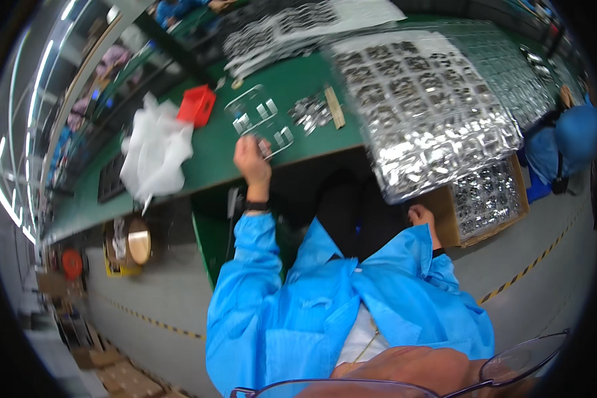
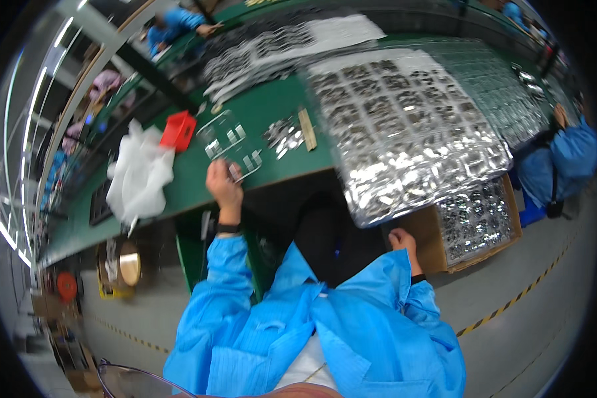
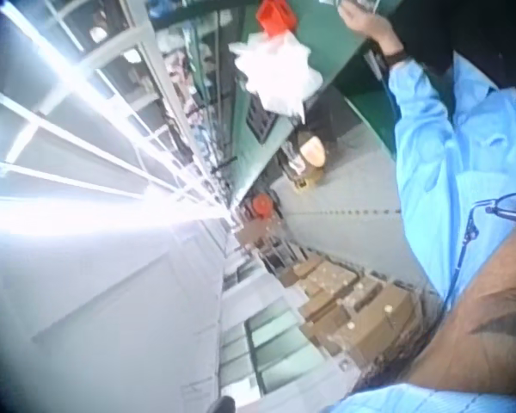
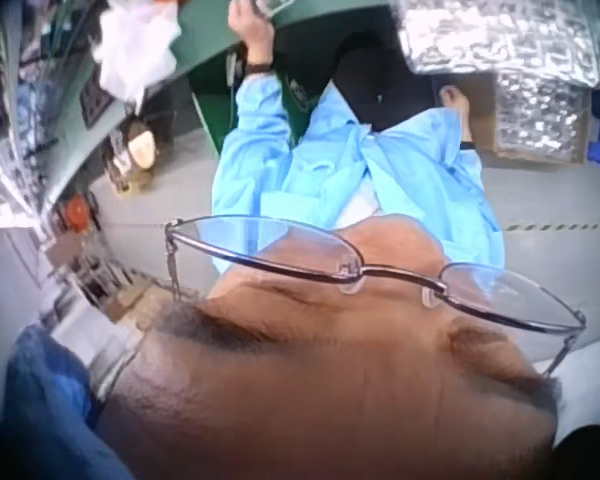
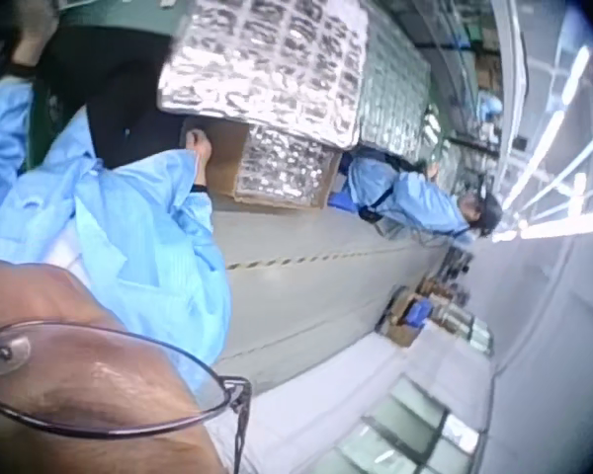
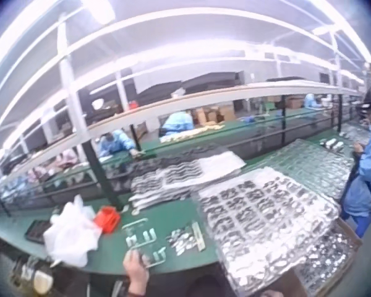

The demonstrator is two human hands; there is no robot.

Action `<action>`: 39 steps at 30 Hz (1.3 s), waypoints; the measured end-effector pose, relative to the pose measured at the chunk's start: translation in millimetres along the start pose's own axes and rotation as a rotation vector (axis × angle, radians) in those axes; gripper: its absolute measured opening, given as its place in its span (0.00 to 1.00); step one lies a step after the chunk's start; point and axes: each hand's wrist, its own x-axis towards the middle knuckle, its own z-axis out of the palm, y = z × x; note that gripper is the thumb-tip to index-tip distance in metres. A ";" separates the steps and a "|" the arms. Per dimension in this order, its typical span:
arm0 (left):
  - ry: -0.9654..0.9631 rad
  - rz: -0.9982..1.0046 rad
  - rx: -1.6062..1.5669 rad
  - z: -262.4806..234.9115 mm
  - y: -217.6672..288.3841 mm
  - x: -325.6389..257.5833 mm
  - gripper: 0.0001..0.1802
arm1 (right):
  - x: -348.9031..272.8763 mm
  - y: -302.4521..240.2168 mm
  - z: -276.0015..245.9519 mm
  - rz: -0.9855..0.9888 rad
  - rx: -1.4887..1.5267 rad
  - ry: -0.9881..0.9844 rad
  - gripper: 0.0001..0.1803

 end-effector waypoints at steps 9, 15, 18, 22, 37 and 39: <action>-0.120 -0.021 0.010 23.3 18.7 -72.7 0.12 | -63.0 -215.3 0.3 -0.069 0.678 -0.488 0.25; -0.090 -0.077 0.029 6.4 18.7 -90.5 0.12 | -49.3 -233.7 15.0 0.006 1.263 -0.469 0.28; -0.035 -0.165 0.050 4.0 16.5 -93.3 0.11 | -43.9 -234.1 12.7 0.101 1.453 -0.434 0.27; -0.069 -0.211 0.024 15.4 11.2 -90.5 0.11 | -40.4 -235.1 11.2 0.053 1.500 -0.513 0.25; -0.317 -0.366 -0.039 92.9 -2.1 -73.2 0.13 | -64.5 -258.8 -42.3 0.235 0.329 -0.722 0.17; -0.339 -0.373 -0.023 96.7 -1.0 -71.9 0.13 | -70.9 -290.0 -61.9 -0.086 0.252 -0.623 0.14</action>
